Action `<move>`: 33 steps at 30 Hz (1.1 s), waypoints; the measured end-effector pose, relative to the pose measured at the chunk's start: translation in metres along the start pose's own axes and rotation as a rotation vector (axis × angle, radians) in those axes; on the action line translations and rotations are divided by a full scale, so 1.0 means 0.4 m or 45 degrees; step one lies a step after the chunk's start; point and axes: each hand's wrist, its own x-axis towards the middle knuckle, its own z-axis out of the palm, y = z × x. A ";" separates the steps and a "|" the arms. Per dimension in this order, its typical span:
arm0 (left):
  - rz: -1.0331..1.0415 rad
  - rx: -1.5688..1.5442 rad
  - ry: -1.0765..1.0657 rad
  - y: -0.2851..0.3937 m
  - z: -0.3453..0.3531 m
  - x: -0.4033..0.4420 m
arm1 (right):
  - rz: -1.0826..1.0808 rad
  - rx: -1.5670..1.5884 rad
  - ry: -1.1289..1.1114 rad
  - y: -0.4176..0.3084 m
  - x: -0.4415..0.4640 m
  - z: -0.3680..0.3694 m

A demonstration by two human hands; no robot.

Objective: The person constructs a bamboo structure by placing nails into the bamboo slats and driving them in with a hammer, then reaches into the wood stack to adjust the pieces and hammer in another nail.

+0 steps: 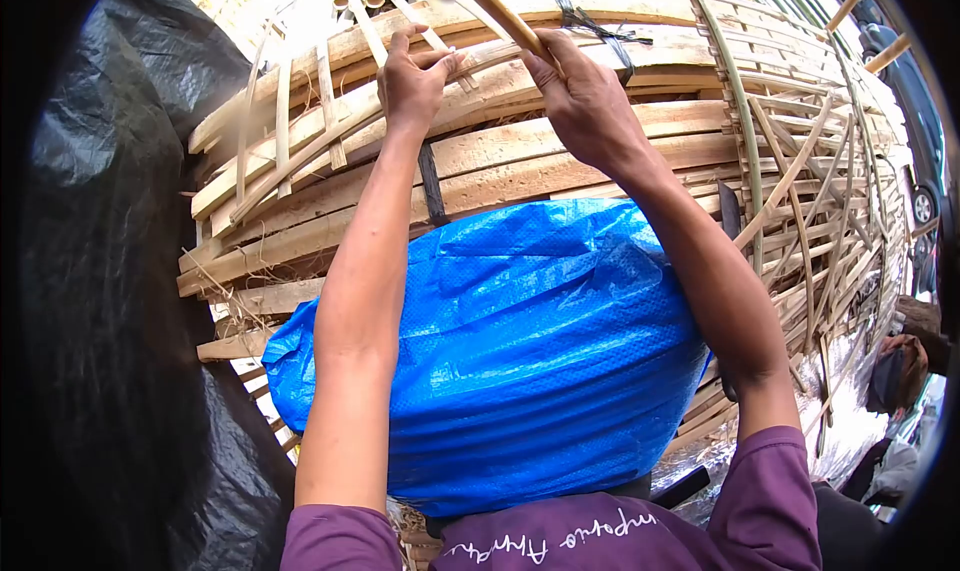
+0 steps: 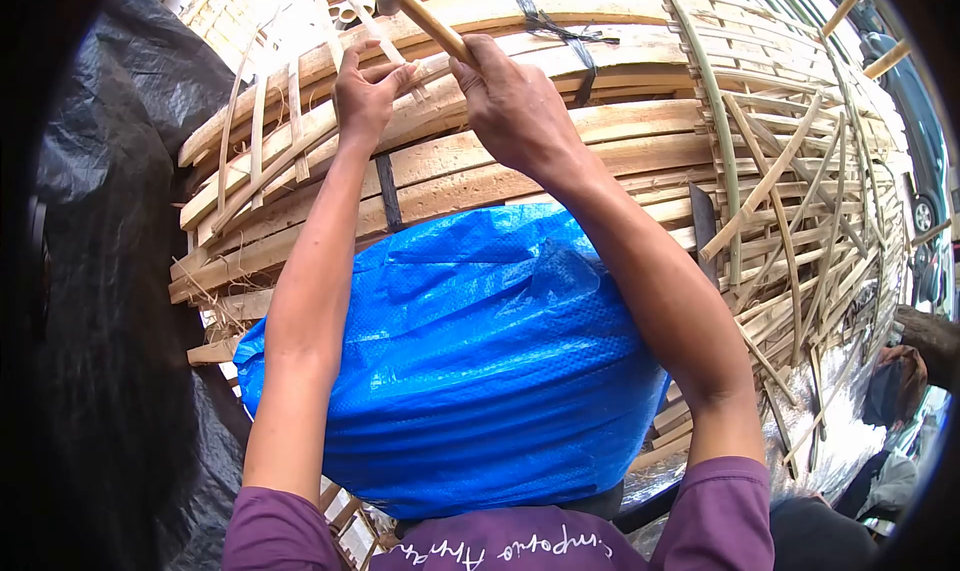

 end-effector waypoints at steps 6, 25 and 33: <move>-0.053 -0.066 -0.010 0.002 0.001 -0.001 | 0.114 -0.198 -0.207 0.019 -0.013 0.011; -0.077 -0.041 -0.054 0.059 -0.012 -0.016 | 0.085 -0.105 -0.072 0.022 -0.019 0.029; 0.040 -0.023 -0.020 0.011 -0.005 -0.002 | 0.050 -0.053 -0.077 0.018 -0.019 0.030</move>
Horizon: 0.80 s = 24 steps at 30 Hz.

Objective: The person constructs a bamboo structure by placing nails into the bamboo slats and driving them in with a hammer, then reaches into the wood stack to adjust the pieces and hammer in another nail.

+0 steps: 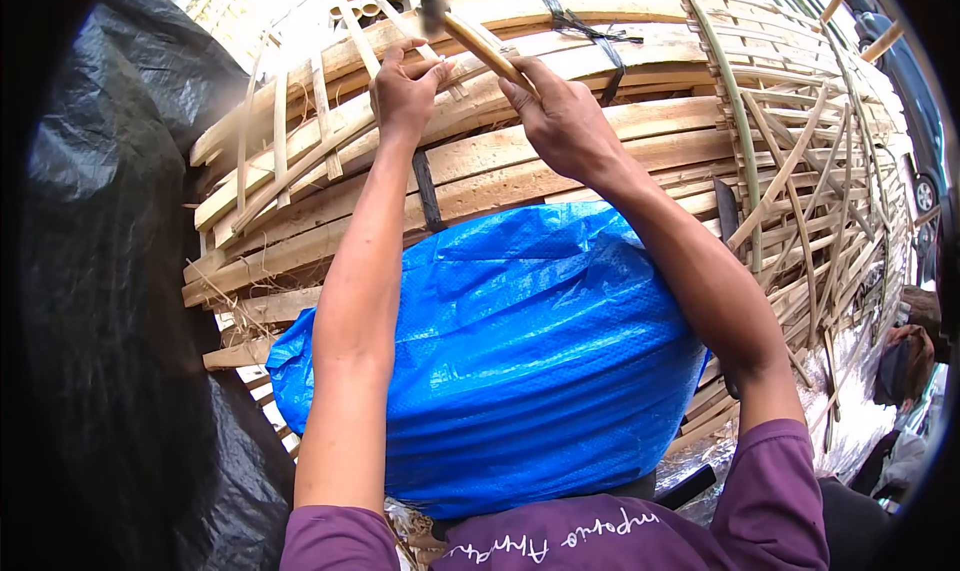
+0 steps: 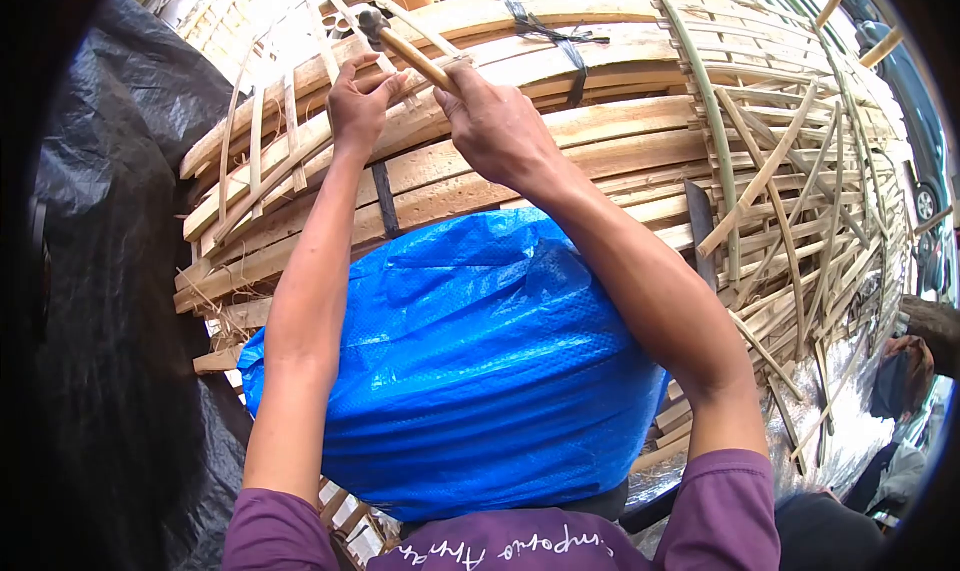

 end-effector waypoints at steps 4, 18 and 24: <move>-0.079 -0.111 -0.001 0.011 0.001 -0.009 | -0.077 0.065 0.090 0.009 0.004 0.011; -0.071 0.031 -0.039 0.016 -0.005 -0.005 | 0.094 -0.002 -0.107 -0.006 -0.002 0.004; -0.118 0.068 -0.048 0.037 -0.013 -0.012 | 0.200 0.002 -0.176 0.003 -0.001 0.000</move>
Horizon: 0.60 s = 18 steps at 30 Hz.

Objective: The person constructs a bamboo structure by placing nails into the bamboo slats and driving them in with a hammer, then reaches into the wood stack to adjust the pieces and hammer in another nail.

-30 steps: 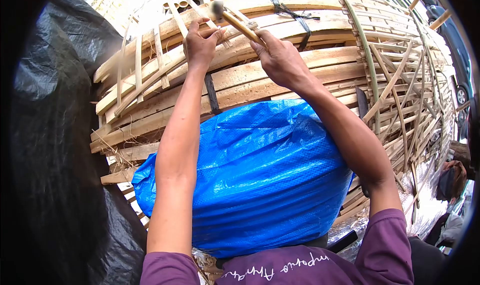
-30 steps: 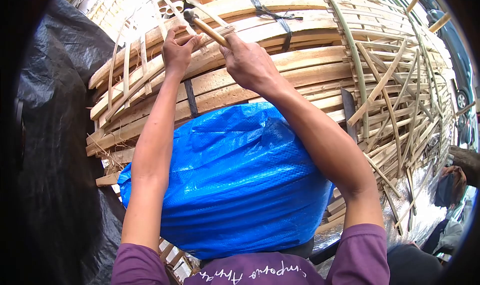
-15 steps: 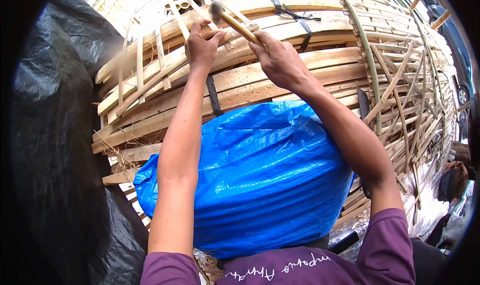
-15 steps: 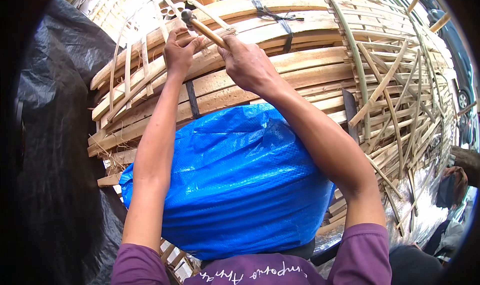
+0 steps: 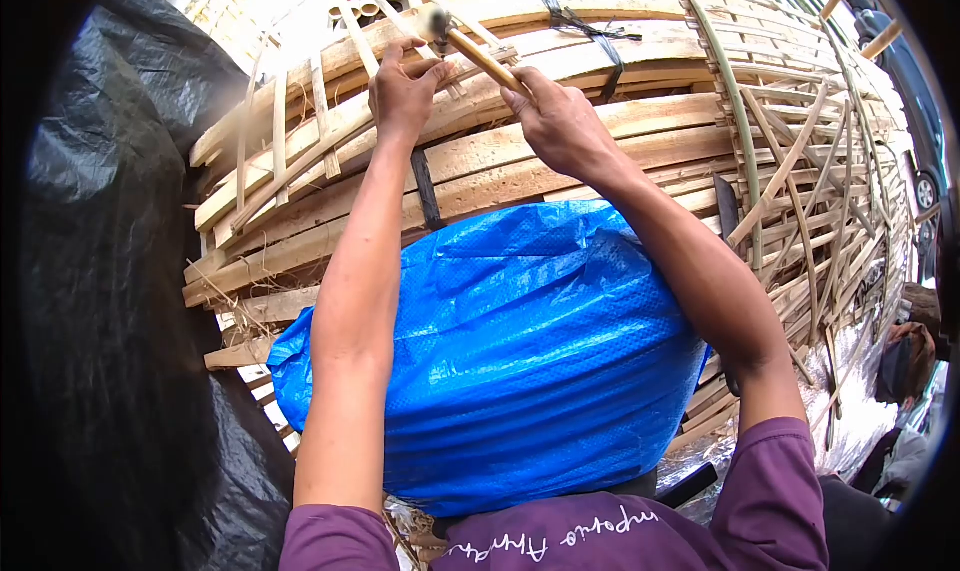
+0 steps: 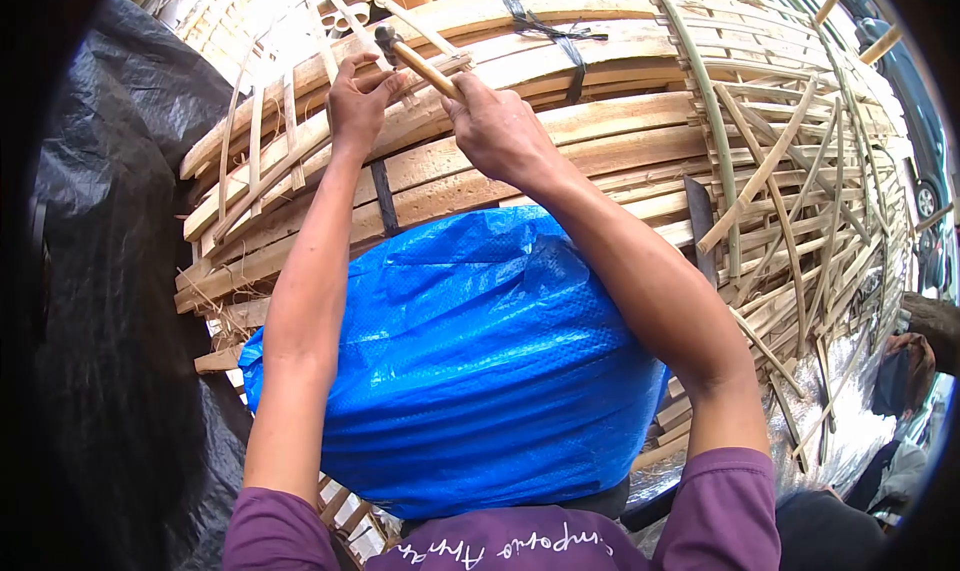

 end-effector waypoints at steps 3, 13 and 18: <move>0.026 0.004 -0.066 -0.012 -0.006 0.022 | 0.014 -0.027 0.005 0.022 0.003 0.002; 0.059 0.091 -0.184 -0.001 -0.062 0.044 | -0.033 0.089 0.101 0.045 -0.028 -0.033; 0.038 0.239 0.001 -0.032 -0.176 0.034 | -0.019 0.107 0.081 0.066 -0.033 -0.042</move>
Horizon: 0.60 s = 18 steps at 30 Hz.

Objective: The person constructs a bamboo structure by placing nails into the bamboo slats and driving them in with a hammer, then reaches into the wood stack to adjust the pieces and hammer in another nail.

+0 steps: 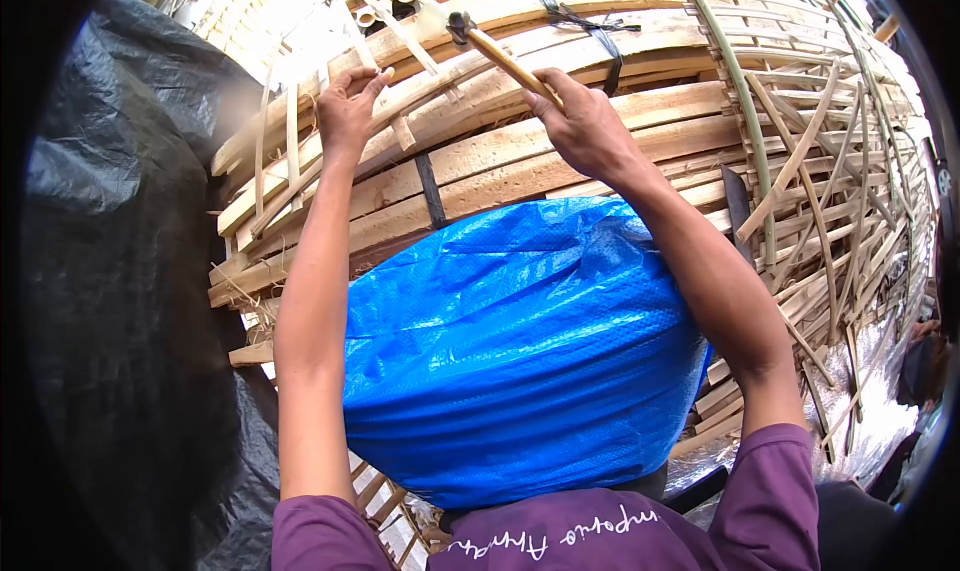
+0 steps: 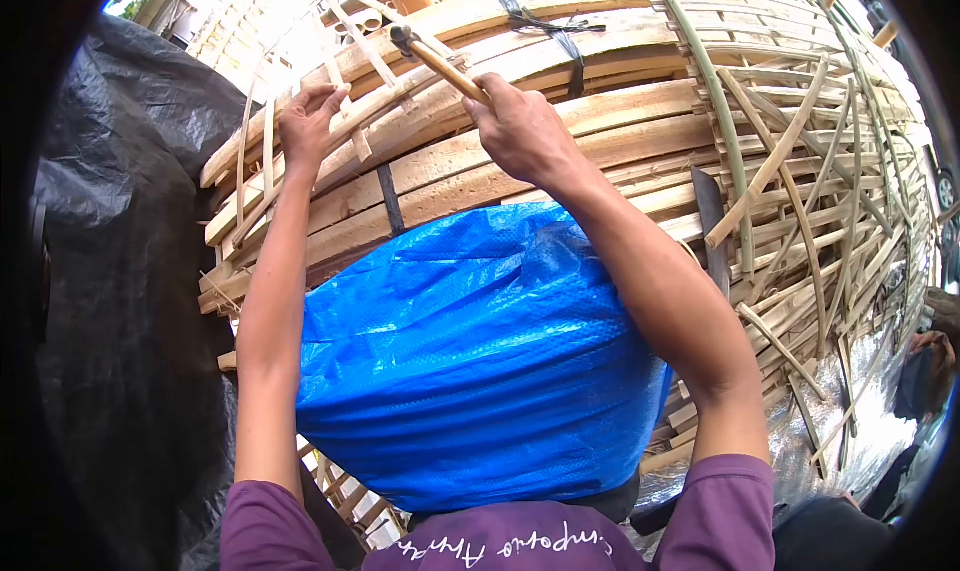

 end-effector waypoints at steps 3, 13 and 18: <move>0.107 0.109 0.108 -0.057 -0.034 -0.041 | -0.010 0.012 0.002 0.006 0.001 0.001; 0.350 0.708 0.001 -0.032 -0.016 -0.119 | -0.047 0.008 0.030 -0.003 -0.018 -0.004; 0.552 0.692 -0.022 -0.052 -0.059 -0.186 | -0.043 0.016 0.016 0.004 -0.015 -0.008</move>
